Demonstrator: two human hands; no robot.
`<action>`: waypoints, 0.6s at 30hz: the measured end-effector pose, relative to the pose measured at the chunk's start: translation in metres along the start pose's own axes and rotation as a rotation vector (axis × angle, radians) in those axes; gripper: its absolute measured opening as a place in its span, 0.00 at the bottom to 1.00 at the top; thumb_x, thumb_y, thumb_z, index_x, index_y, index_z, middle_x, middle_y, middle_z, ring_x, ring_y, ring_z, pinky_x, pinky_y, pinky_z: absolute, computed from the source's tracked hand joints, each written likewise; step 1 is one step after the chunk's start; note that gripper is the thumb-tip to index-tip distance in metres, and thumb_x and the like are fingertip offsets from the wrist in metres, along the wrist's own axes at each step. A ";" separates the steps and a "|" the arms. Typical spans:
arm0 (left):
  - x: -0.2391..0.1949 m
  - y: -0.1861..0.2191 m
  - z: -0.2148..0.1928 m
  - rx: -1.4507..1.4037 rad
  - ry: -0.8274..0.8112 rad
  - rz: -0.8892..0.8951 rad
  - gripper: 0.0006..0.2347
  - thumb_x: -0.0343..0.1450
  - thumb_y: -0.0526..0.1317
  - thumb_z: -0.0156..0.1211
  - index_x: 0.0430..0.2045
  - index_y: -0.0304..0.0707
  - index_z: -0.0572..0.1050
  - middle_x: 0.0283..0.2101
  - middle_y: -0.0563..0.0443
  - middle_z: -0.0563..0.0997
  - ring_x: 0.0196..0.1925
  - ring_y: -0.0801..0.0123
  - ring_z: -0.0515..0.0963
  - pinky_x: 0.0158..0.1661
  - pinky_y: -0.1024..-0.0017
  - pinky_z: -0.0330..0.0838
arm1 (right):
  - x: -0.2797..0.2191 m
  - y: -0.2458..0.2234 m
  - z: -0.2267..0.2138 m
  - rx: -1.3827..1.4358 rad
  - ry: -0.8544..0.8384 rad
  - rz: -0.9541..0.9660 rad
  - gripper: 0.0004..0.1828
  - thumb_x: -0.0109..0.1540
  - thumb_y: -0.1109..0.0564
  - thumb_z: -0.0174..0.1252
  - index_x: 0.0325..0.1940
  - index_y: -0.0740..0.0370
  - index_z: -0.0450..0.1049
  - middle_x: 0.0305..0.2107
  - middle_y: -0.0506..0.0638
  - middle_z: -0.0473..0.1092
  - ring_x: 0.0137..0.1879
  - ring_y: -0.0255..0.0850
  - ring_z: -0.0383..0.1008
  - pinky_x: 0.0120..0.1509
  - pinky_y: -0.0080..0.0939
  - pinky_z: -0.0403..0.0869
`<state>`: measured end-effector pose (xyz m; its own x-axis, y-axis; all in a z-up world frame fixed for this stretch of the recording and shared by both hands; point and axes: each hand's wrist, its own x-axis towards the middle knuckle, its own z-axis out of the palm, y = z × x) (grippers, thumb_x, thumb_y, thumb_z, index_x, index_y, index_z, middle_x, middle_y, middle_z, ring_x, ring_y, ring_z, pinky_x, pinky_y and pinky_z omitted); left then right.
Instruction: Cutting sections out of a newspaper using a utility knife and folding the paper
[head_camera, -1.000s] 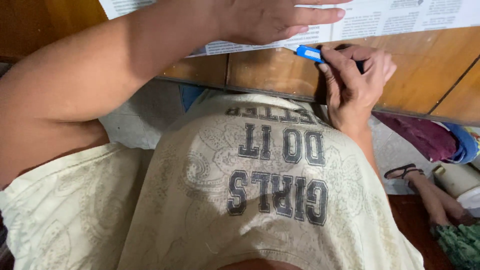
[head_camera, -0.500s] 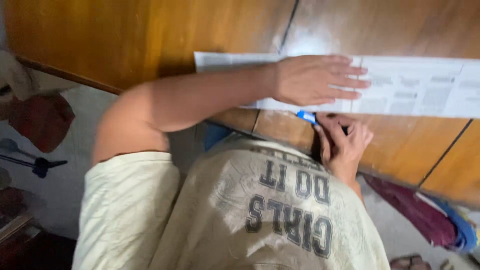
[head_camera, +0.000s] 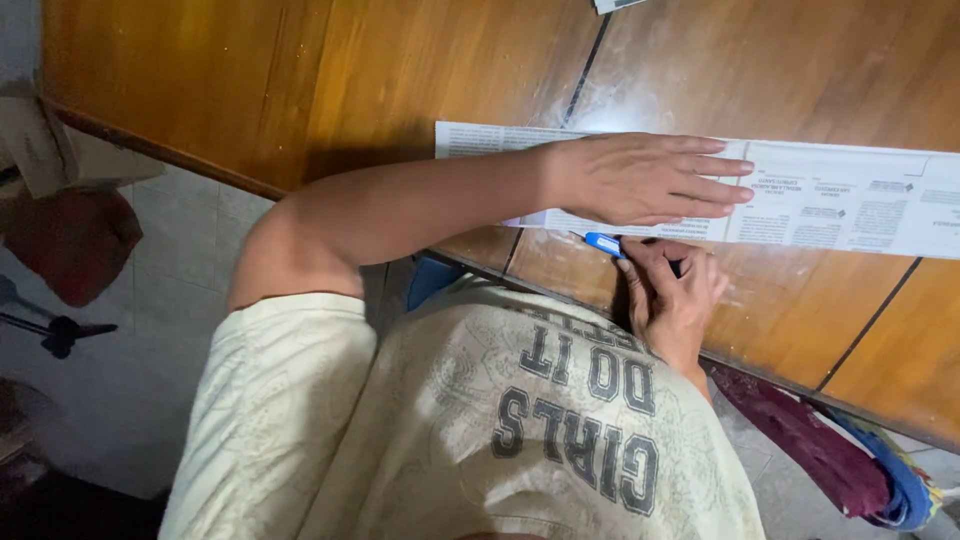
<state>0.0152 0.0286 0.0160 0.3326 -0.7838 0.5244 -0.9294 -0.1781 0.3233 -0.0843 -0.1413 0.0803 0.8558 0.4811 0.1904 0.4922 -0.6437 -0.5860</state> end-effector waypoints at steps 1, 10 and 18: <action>-0.006 0.004 -0.005 -0.001 0.002 0.000 0.15 0.74 0.38 0.41 0.53 0.32 0.66 0.61 0.47 0.61 0.64 0.57 0.53 0.61 0.59 0.46 | -0.002 0.002 0.001 -0.002 -0.001 0.001 0.08 0.60 0.56 0.60 0.44 0.51 0.76 0.34 0.50 0.63 0.39 0.49 0.65 0.46 0.45 0.61; -0.067 0.045 -0.050 0.040 -0.010 -0.160 0.14 0.73 0.38 0.43 0.50 0.33 0.67 0.59 0.48 0.65 0.62 0.59 0.60 0.60 0.62 0.54 | -0.005 0.011 0.004 -0.047 -0.019 -0.024 0.08 0.61 0.54 0.59 0.44 0.52 0.76 0.34 0.50 0.63 0.41 0.49 0.64 0.48 0.43 0.56; -0.068 0.042 -0.055 0.039 -0.041 -0.198 0.16 0.74 0.42 0.38 0.55 0.43 0.66 0.61 0.52 0.62 0.64 0.62 0.56 0.61 0.62 0.47 | -0.002 0.009 0.004 -0.026 0.001 -0.054 0.07 0.60 0.56 0.61 0.43 0.54 0.76 0.34 0.52 0.63 0.41 0.49 0.64 0.48 0.43 0.56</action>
<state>-0.0377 0.1070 0.0367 0.5032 -0.7549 0.4207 -0.8523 -0.3531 0.3859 -0.0825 -0.1456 0.0716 0.8280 0.5151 0.2215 0.5416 -0.6324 -0.5539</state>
